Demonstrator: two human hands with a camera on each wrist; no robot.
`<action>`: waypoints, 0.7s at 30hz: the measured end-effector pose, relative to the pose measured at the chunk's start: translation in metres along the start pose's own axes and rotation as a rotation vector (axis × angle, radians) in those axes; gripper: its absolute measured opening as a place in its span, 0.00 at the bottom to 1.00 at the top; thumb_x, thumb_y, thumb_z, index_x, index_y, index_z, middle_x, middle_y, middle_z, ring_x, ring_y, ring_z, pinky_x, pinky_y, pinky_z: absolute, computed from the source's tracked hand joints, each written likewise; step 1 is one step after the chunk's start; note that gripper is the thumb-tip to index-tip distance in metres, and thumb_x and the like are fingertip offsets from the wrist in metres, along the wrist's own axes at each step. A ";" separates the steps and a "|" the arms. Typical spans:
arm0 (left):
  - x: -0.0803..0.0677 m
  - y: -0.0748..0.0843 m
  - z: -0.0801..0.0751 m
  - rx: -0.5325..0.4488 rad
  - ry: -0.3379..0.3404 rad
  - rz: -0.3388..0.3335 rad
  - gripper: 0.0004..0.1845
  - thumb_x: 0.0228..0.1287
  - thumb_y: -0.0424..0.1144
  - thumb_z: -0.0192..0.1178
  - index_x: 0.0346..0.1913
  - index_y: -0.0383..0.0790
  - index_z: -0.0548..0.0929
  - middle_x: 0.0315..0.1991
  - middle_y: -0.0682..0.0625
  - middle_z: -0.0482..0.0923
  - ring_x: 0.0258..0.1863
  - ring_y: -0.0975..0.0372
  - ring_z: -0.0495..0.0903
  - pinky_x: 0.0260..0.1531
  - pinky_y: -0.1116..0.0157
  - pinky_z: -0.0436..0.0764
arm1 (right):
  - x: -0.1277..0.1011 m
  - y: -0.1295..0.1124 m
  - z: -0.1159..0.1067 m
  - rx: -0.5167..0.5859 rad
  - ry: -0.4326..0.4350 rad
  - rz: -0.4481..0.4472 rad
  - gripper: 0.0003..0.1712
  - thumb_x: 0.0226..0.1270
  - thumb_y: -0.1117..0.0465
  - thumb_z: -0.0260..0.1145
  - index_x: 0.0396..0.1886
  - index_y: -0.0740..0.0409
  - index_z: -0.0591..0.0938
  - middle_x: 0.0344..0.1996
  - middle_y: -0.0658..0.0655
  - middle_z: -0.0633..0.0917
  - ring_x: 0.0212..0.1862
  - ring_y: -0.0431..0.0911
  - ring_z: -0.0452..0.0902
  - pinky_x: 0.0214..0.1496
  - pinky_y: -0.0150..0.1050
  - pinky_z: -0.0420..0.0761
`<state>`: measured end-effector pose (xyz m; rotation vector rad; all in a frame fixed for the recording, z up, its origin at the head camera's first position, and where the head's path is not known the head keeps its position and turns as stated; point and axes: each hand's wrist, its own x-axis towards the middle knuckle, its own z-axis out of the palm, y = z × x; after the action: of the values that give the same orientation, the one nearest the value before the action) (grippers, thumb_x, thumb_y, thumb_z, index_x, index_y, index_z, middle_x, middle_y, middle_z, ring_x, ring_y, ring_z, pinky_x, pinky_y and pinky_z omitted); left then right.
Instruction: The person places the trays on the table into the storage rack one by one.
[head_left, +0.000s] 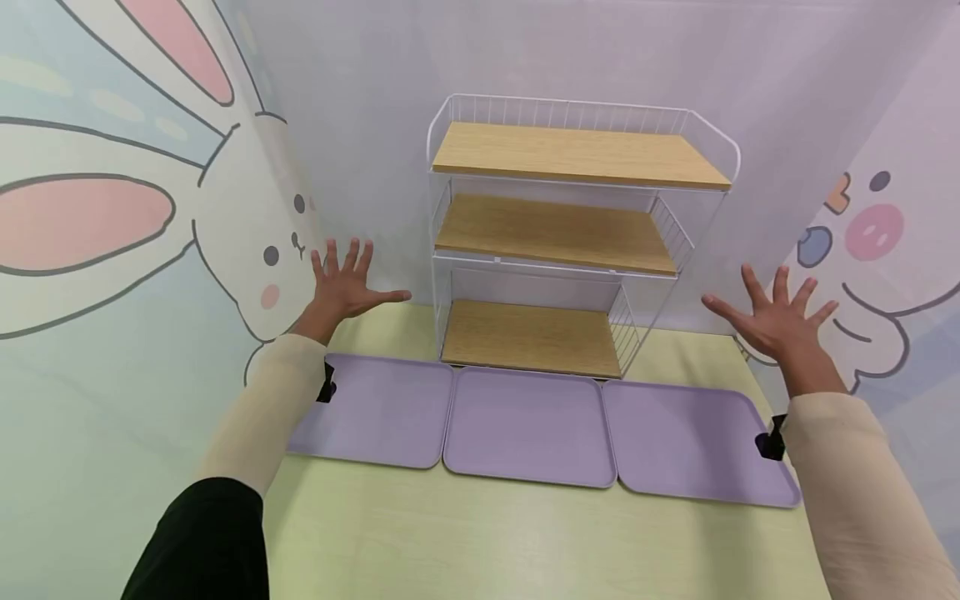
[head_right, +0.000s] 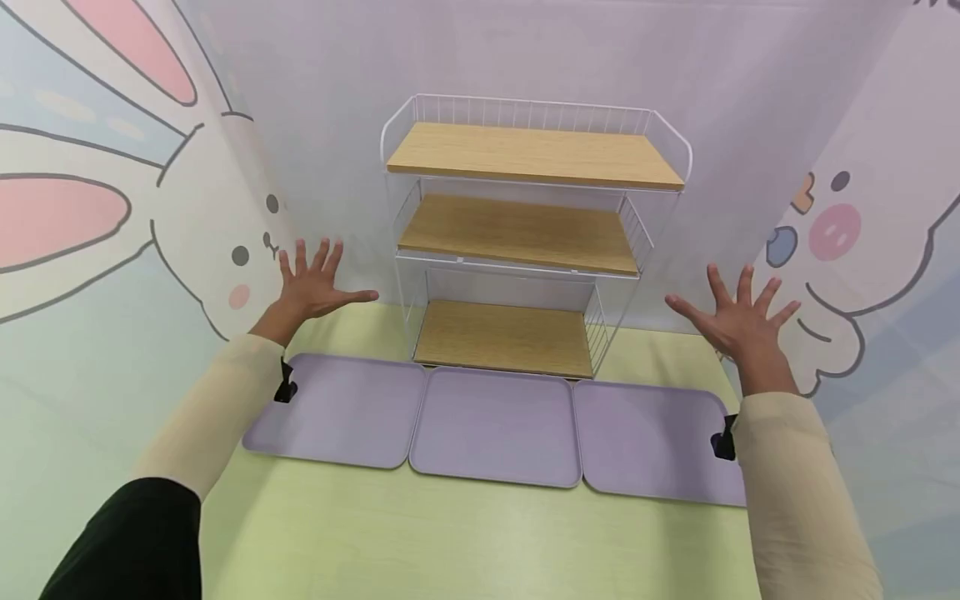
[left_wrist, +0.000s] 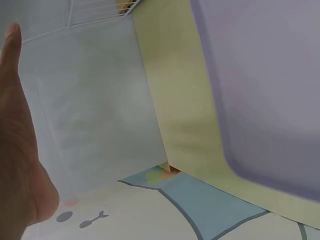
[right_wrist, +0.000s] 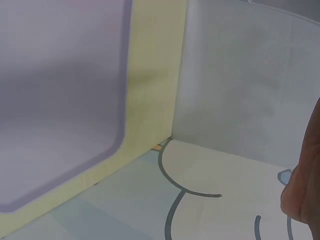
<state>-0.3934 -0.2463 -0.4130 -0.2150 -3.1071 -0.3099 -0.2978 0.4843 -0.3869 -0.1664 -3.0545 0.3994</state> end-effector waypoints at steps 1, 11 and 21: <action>0.001 0.001 0.002 0.006 0.002 0.008 0.76 0.60 0.91 0.50 0.94 0.49 0.29 0.95 0.41 0.24 0.91 0.33 0.15 0.83 0.30 0.12 | -0.001 0.002 0.001 -0.002 0.002 0.000 0.65 0.77 0.15 0.44 0.94 0.40 0.27 0.84 0.75 0.15 0.80 0.86 0.03 0.69 0.95 0.15; 0.002 0.016 0.043 -0.105 0.048 0.091 0.80 0.53 0.96 0.50 0.95 0.50 0.31 0.96 0.41 0.31 0.94 0.37 0.23 0.87 0.32 0.19 | -0.013 0.018 0.015 0.007 0.004 0.001 0.64 0.79 0.17 0.46 0.94 0.43 0.29 0.85 0.83 0.24 0.81 0.93 0.16 0.73 0.96 0.24; 0.001 0.040 0.082 -0.205 0.057 0.155 0.76 0.58 0.91 0.53 0.95 0.49 0.35 0.96 0.39 0.40 0.95 0.38 0.31 0.90 0.35 0.25 | -0.025 0.031 0.031 0.020 -0.011 0.019 0.63 0.81 0.20 0.47 0.95 0.50 0.33 0.84 0.89 0.32 0.81 0.96 0.27 0.76 0.94 0.36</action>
<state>-0.3883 -0.1908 -0.4857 -0.4389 -2.9778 -0.6179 -0.2719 0.5038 -0.4261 -0.1936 -3.0612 0.4333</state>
